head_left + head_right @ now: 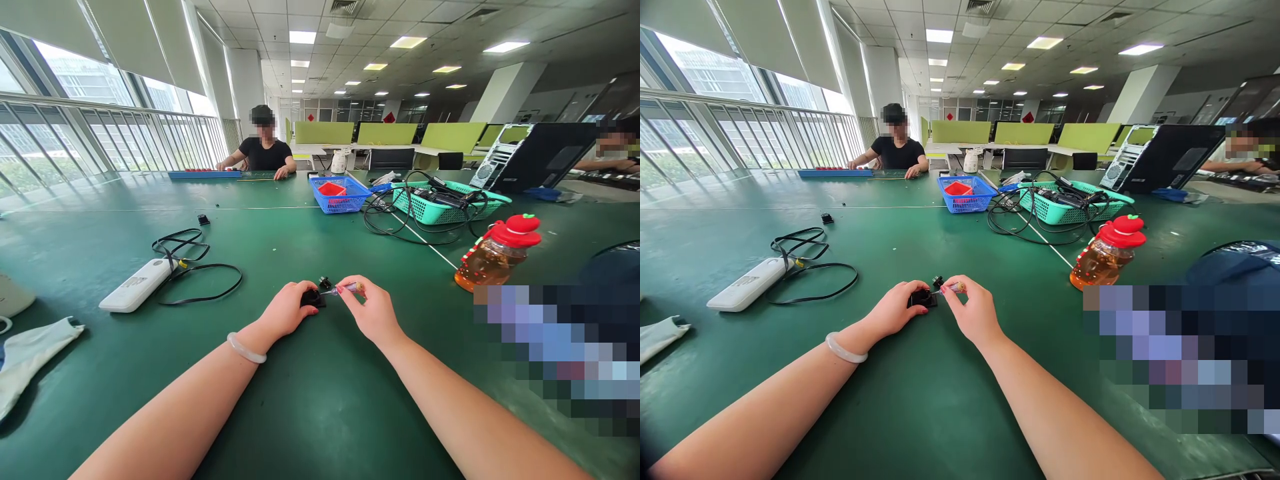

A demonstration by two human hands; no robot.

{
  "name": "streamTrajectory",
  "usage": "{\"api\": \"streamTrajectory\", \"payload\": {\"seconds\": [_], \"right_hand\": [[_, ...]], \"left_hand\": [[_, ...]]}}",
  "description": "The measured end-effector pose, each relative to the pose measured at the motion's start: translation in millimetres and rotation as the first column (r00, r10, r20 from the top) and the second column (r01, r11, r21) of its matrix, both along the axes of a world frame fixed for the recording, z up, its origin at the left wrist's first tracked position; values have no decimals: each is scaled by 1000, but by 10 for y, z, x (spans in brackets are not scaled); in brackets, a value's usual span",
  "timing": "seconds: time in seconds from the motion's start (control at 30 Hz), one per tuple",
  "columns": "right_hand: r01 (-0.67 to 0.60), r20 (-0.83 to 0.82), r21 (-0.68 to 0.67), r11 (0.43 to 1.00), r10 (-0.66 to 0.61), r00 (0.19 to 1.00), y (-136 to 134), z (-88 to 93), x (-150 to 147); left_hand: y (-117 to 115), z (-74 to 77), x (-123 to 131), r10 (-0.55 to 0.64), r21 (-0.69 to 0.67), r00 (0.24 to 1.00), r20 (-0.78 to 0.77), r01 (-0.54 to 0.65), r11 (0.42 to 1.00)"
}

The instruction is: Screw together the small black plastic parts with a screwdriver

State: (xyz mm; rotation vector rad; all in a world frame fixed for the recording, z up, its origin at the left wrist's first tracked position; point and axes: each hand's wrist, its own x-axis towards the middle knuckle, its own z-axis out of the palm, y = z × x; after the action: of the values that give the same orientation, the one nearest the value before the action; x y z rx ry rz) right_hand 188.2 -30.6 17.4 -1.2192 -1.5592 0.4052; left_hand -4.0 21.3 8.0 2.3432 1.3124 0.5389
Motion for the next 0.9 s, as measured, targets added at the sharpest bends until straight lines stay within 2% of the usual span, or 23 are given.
{"api": "streamTrajectory", "payload": {"seconds": [0.13,0.3,0.5,0.7,0.9], "right_hand": [[28,3,75,997,-29,1000,-51,45,4],[-73,87,68,995,67,994,-57,47,5],[-158,82,110,981,150,985,-102,27,-17],[-260,154,87,962,245,957,-162,69,-80],[-222,207,120,968,194,959,-154,69,-80]], "left_hand": [[1,-9,-11,-1,3,1000,4,1,1000],[17,-39,-20,-8,19,1000,1,8,1000],[16,-54,-19,-33,49,999,-6,33,998],[-38,-31,-13,-131,70,991,-13,131,989],[-41,-59,-26,-135,87,991,-6,135,987]]}}
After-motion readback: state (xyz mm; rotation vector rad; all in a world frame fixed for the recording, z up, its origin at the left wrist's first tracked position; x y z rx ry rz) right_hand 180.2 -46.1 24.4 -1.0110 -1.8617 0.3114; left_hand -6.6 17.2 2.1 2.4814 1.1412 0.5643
